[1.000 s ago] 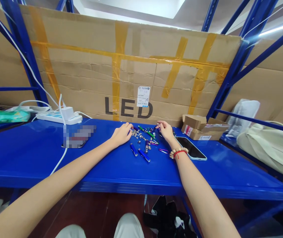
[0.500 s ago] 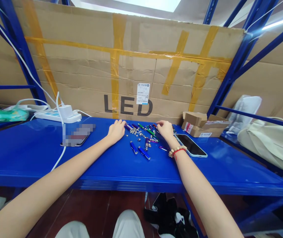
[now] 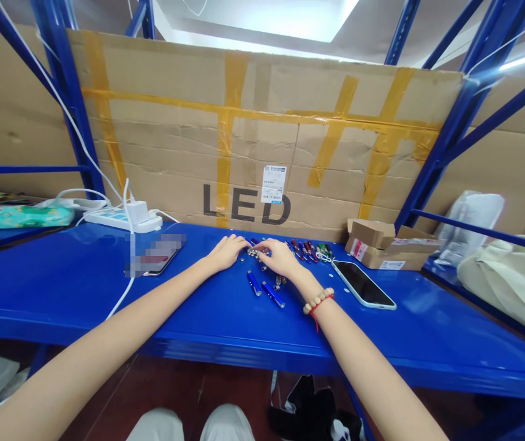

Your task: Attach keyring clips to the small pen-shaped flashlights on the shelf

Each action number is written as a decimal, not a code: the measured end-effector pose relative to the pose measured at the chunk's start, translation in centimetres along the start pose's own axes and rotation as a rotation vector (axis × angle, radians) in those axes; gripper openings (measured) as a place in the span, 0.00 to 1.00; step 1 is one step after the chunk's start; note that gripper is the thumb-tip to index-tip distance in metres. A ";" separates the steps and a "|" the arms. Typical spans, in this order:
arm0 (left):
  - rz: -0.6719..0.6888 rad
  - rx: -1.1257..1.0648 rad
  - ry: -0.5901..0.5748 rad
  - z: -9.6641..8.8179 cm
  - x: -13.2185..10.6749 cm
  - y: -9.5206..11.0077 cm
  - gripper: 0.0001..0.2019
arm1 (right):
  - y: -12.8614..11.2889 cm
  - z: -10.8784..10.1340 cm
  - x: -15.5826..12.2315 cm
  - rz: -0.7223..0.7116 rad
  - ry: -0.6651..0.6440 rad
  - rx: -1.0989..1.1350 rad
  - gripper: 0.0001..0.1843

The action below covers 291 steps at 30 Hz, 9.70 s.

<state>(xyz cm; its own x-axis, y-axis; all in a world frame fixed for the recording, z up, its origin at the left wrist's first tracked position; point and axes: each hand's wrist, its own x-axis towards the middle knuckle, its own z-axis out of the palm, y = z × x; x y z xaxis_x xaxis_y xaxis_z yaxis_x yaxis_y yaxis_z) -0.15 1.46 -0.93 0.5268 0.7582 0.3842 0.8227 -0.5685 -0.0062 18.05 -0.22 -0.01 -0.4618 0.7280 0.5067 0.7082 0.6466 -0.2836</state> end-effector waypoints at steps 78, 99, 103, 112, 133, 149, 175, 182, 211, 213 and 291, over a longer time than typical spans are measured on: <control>-0.051 0.035 -0.149 -1.0 -0.4 1.0 0.15 | -1.3 0.9 0.0 -0.029 -0.014 0.049 0.12; -0.095 0.114 -0.048 -0.9 -0.3 -0.7 0.13 | -1.2 1.1 -0.2 -0.141 -0.153 -0.019 0.12; -0.071 0.122 -0.046 -0.7 -0.2 -0.7 0.12 | -1.3 1.1 -0.2 -0.144 -0.136 -0.004 0.13; 0.008 0.077 0.027 -0.6 -0.3 -0.4 0.14 | -0.8 1.3 0.0 -0.140 -0.113 0.001 0.11; -0.088 -0.039 0.004 -0.7 -0.4 0.4 0.17 | 0.0 1.5 -0.1 0.065 -0.099 0.111 0.11; -0.097 -0.024 -0.067 -2.5 -1.0 2.0 0.18 | -3.2 -0.1 0.0 -0.127 0.233 0.099 0.12; -0.165 -0.195 -0.025 -1.1 -0.5 1.3 0.15 | -3.4 1.0 0.0 -0.217 0.176 0.071 0.09; -0.121 -0.114 -0.005 -1.6 -0.7 1.7 0.15 | -3.4 0.9 0.0 -0.065 0.233 0.080 0.07; 0.024 0.094 0.015 -1.1 -0.4 1.7 0.16 | -0.6 1.2 -0.2 0.044 -0.088 -0.243 0.14; 0.038 0.107 0.022 -0.9 -0.4 1.6 0.16 | -0.4 1.2 -0.2 0.038 -0.088 -0.241 0.15; -0.239 -0.056 0.125 -1.5 -0.5 1.7 0.24 | -0.2 0.9 -0.3 0.060 -0.048 -0.188 0.12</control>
<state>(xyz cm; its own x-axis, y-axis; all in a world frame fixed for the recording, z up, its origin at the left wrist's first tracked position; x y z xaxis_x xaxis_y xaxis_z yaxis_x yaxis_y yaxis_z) 0.64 -0.32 0.22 0.2858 0.8295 0.4799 0.9055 -0.3977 0.1480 17.52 -0.36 -0.85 -0.4374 0.7770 0.4527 0.8203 0.5510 -0.1532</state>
